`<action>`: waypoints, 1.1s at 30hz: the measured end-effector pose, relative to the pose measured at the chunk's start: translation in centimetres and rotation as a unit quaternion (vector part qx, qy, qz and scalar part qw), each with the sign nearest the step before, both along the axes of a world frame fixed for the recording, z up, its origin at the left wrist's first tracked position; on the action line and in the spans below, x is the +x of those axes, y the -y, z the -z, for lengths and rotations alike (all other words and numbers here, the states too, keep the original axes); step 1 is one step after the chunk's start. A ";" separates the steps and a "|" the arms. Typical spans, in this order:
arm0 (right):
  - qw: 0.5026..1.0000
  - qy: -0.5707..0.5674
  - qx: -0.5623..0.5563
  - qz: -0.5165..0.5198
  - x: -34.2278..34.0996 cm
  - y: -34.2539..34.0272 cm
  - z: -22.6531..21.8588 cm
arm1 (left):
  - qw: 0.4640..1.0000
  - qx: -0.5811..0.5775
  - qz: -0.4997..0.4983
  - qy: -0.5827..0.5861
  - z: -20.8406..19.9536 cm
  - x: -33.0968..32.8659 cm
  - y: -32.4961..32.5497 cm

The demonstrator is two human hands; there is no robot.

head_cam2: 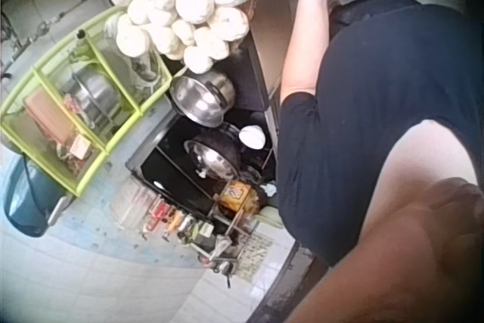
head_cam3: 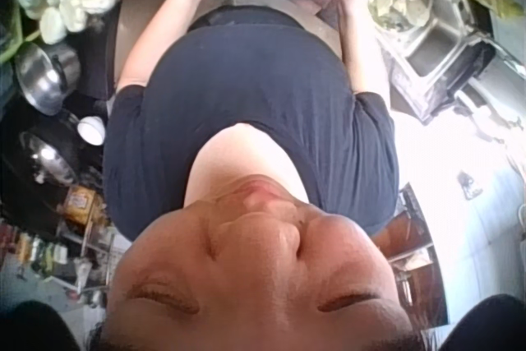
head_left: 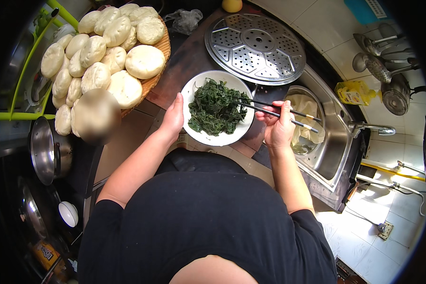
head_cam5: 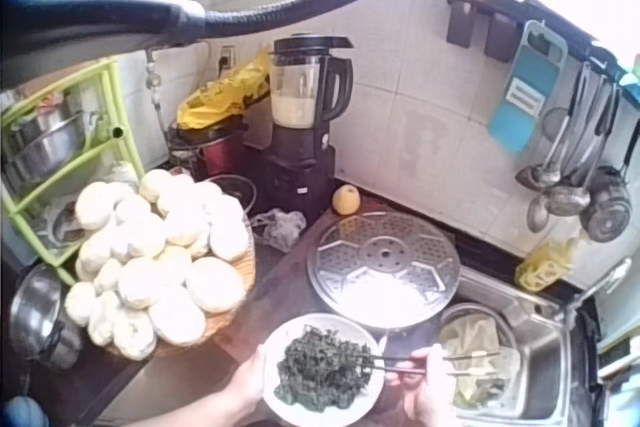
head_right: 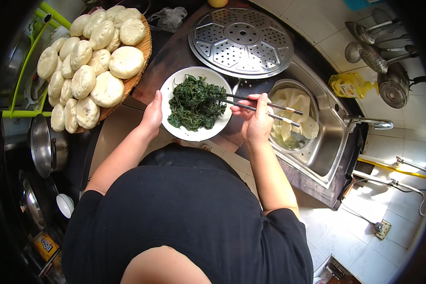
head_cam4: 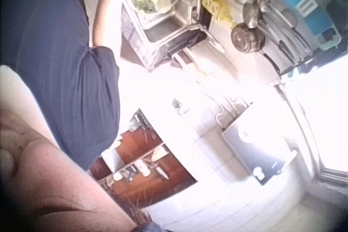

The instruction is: The person mixes cooked green leafy vegetables in a white bowl using chopsticks. They then open a steamer pot on the stove, remove cooked meat pieces with chopsticks, and place them into a separate bowl.

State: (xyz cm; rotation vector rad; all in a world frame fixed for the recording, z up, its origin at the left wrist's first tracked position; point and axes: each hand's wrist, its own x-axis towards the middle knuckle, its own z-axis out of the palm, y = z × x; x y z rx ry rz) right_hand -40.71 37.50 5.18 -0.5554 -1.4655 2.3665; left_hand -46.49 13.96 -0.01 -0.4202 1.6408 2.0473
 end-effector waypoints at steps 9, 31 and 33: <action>0.961 -0.028 0.222 -0.159 -0.8 2.6 -3.3 | 1.000 0.012 0.005 0.003 0.9 -0.1 0.3; 0.867 -0.126 0.411 -0.252 -1.5 3.0 -2.8 | 1.000 0.025 0.011 -0.015 0.9 0.0 0.4; 0.848 -0.125 0.432 -0.282 -0.6 3.0 -4.8 | 1.000 0.022 0.000 -0.013 1.4 -0.1 0.4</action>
